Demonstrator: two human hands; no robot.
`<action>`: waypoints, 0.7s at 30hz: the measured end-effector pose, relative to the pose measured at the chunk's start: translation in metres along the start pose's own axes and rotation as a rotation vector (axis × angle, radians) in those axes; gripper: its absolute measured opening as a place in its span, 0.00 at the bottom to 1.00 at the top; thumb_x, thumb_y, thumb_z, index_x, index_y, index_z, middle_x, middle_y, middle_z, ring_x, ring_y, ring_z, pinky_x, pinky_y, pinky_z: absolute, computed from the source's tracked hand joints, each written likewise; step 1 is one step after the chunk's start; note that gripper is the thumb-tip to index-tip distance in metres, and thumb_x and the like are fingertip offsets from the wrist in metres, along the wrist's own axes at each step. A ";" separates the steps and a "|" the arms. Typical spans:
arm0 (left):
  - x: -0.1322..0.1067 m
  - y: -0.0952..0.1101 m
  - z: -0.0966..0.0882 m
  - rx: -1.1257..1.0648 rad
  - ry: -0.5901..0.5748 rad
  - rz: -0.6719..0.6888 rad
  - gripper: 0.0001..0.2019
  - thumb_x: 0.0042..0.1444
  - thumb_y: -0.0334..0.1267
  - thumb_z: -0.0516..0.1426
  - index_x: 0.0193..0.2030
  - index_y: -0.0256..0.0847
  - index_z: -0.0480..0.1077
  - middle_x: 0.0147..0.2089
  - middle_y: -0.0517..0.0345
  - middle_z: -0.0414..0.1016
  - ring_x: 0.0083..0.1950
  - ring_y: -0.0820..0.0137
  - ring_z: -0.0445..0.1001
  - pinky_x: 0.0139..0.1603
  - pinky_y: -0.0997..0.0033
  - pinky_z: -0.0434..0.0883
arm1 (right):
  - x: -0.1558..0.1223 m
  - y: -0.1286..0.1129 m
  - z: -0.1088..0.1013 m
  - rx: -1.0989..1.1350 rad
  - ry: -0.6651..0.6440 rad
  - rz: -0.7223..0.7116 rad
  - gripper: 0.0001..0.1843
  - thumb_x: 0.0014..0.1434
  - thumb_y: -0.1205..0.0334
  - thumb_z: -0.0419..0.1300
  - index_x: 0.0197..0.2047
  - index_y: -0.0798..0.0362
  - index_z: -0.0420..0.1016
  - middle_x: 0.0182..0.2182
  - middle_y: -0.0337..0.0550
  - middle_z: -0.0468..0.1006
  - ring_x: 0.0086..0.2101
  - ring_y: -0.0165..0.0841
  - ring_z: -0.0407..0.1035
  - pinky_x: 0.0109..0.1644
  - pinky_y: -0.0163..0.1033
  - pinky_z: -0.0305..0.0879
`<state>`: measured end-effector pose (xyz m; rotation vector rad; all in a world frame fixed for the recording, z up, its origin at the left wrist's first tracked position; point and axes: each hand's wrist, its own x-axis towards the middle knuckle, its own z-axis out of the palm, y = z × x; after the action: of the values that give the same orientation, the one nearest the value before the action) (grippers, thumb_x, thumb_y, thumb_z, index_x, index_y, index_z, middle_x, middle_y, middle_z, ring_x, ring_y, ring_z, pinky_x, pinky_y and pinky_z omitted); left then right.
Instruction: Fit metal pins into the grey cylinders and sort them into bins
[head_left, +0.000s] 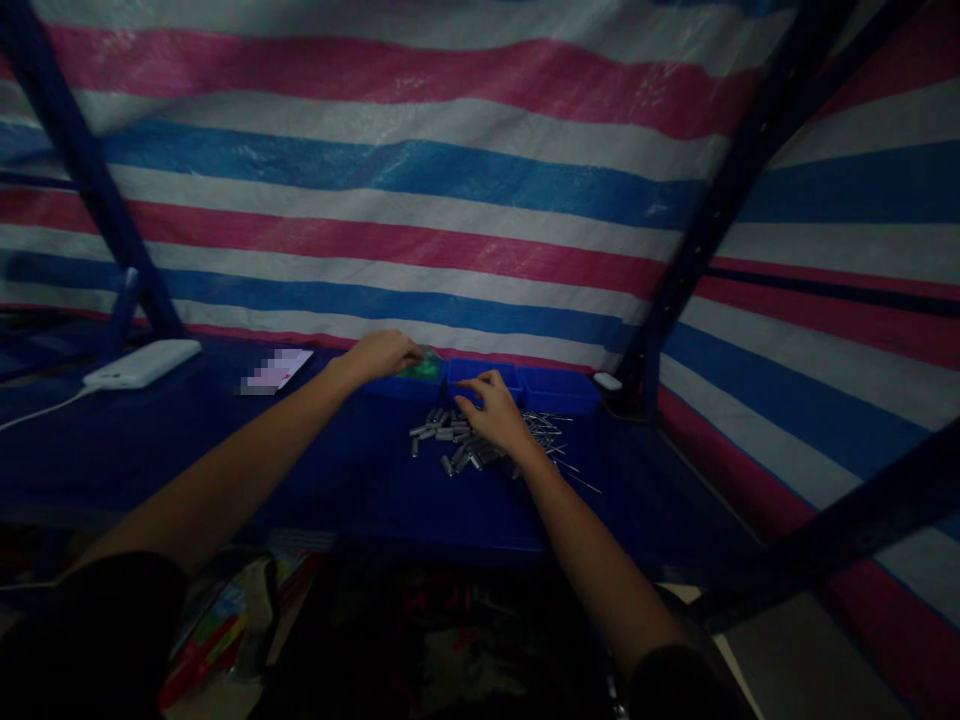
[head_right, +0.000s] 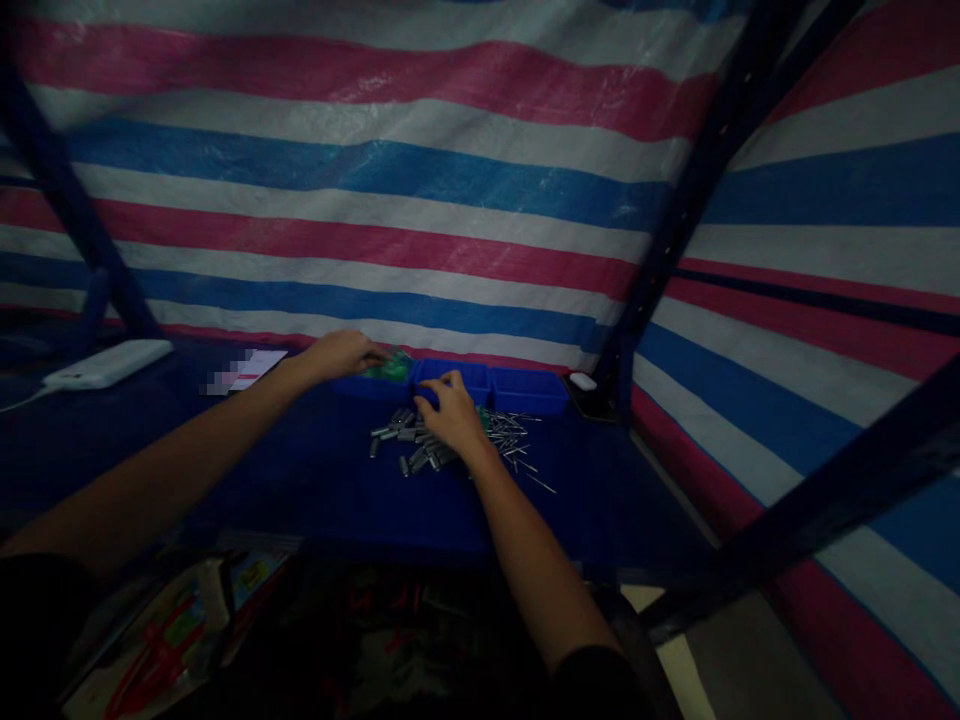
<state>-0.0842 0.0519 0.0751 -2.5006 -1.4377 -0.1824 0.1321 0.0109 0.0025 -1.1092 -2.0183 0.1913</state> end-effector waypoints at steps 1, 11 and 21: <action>0.001 0.003 0.005 0.031 -0.035 -0.010 0.15 0.55 0.35 0.51 0.47 0.46 0.72 0.40 0.53 0.77 0.37 0.65 0.71 0.37 0.71 0.62 | 0.001 0.000 -0.004 -0.014 0.006 0.013 0.16 0.54 0.58 0.55 0.46 0.53 0.72 0.40 0.45 0.64 0.39 0.31 0.65 0.48 0.38 0.62; -0.011 0.022 0.035 -0.011 0.203 -0.020 0.23 0.56 0.39 0.50 0.60 0.47 0.57 0.50 0.47 0.68 0.48 0.59 0.67 0.42 0.63 0.65 | 0.002 0.040 -0.059 -0.256 -0.318 0.422 0.21 0.55 0.49 0.52 0.42 0.55 0.74 0.39 0.49 0.76 0.38 0.36 0.70 0.40 0.36 0.61; 0.004 0.098 0.057 -0.455 0.463 0.152 0.15 0.56 0.39 0.51 0.50 0.39 0.65 0.47 0.50 0.66 0.49 0.63 0.64 0.52 0.60 0.62 | 0.001 0.040 -0.045 -0.193 -0.408 0.421 0.13 0.44 0.60 0.61 0.35 0.56 0.75 0.32 0.45 0.76 0.32 0.34 0.68 0.33 0.34 0.58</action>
<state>0.0013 0.0240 0.0068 -2.6339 -1.1006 -1.0855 0.1894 0.0253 0.0144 -1.7285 -2.1596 0.4777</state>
